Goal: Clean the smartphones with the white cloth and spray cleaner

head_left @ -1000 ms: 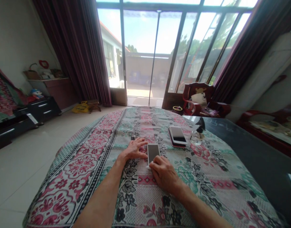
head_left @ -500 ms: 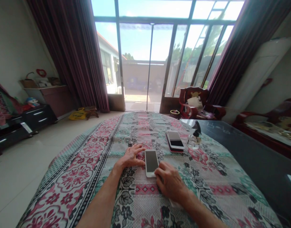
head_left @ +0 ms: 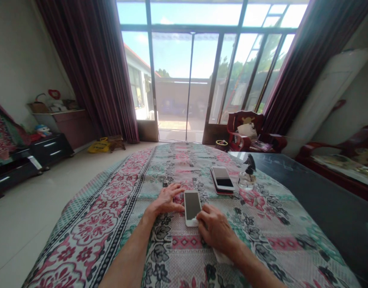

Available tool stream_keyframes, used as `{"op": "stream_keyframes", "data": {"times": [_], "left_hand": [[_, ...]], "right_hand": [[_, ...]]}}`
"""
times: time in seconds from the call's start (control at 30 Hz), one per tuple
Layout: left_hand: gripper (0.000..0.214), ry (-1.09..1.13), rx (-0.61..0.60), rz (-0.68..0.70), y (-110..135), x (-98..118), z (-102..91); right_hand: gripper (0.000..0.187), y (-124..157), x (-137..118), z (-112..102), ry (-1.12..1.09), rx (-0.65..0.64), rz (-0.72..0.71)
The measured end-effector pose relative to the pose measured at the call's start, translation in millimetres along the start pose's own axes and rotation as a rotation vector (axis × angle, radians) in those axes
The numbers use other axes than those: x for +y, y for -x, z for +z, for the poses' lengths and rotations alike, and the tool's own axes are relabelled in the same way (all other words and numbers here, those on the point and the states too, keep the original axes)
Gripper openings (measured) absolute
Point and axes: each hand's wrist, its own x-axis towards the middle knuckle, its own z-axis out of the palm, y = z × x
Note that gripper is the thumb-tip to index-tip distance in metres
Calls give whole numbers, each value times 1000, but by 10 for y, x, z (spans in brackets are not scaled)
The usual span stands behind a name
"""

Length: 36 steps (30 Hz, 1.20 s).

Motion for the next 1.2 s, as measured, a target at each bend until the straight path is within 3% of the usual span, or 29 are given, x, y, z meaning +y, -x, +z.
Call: {"op": "stream_keyframes", "data": {"times": [0.13,0.47,0.77,1.03,1.2], "left_hand": [[78,5,-1,-7,2,7,-6],[77,-8,16,5,-9,-9,21],[78,-13,4,7,-2,2,0],[77,-25,16,3,-11,-11,20],[78,-16,15,-5,-8,-15,24]], "right_hand": [[14,8,66,-22,28,7,41],[16,-81,-177,122,60,-18,-97],[19,-45,29,26,105,23,75],[15,-78,-224,155,101,-18,-49],[18,-69,-41,76,103,-6,16]]}}
